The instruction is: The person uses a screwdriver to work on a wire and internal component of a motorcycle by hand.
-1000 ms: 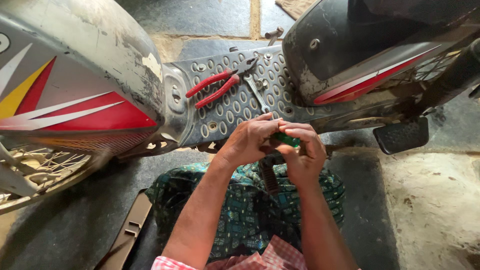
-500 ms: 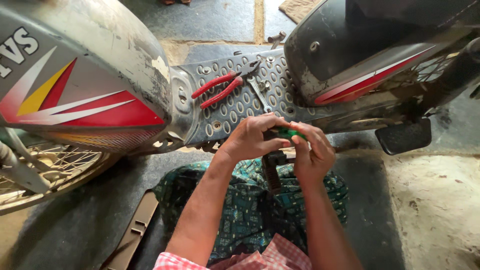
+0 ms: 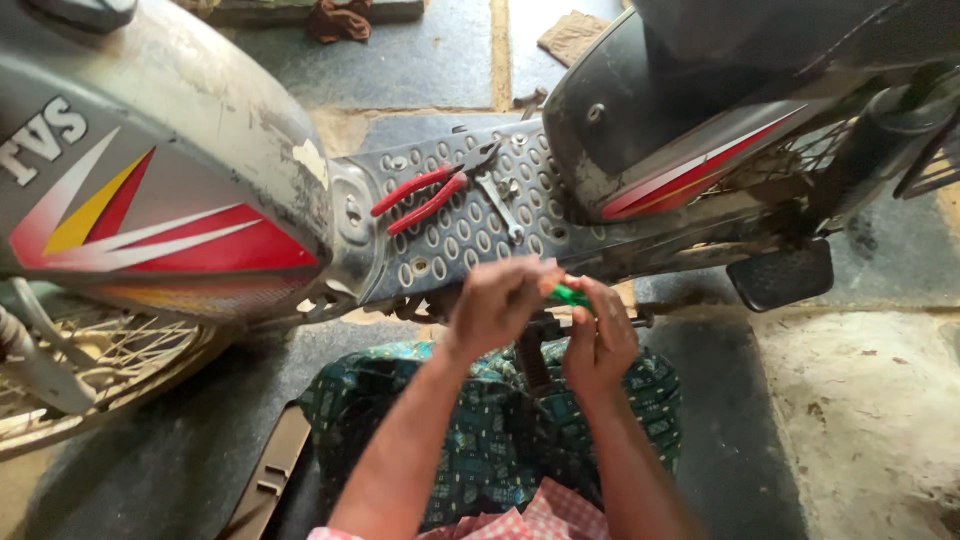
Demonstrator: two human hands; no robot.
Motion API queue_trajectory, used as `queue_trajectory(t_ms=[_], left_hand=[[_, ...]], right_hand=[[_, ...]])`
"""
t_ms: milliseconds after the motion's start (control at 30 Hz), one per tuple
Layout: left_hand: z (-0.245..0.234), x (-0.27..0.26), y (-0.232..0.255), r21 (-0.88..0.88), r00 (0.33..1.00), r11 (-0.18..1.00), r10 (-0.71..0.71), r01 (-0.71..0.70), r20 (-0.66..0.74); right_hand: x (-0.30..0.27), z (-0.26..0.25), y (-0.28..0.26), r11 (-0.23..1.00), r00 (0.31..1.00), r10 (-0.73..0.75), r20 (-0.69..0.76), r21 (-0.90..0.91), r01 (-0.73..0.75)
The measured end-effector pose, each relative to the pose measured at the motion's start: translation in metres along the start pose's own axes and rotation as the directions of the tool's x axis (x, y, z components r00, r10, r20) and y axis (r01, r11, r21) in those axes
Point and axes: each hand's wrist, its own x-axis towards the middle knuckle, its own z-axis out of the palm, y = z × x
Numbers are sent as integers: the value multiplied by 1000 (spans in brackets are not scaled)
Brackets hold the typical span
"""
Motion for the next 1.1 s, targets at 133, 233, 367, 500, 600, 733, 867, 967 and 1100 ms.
queue_trajectory(t_ms=[133, 233, 367, 500, 600, 733, 867, 967, 1100], left_hand=[[68, -65, 16, -438, 785, 859, -456, 266, -420], [93, -90, 1, -826, 424, 468, -848, 315, -318], [81, -98, -24, -960, 416, -20, -898, 281, 140], [77, -82, -36, -959, 468, -178, -844, 220, 264], [81, -75, -38, -959, 466, -183, -844, 214, 265], [83, -73, -37, -954, 516, -165, -811, 251, 276], [86, -68, -36, -950, 525, -162, -802, 268, 285], [87, -60, -37, -940, 511, -157, -806, 302, 299], [90, -61, -38, -930, 503, -172, -802, 323, 323]], right_hand=[[-9, -6, -3, 999, 998, -37, 59, 7, 36], [-17, -6, -6, 995, 992, -93, 86, -23, 95], [-32, -6, 1, 981, 975, -193, 109, -13, 196], [-45, -7, 7, 950, 944, -309, 113, -20, 313], [-51, -9, 11, 961, 957, -266, 113, -50, 273], [-53, -15, 15, 964, 965, -249, 87, -76, 255], [-54, -17, 18, 972, 972, -224, 75, -52, 228], [-52, -18, 23, 979, 979, -195, 52, -54, 198], [-52, -24, 25, 988, 988, -146, 46, -47, 148]])
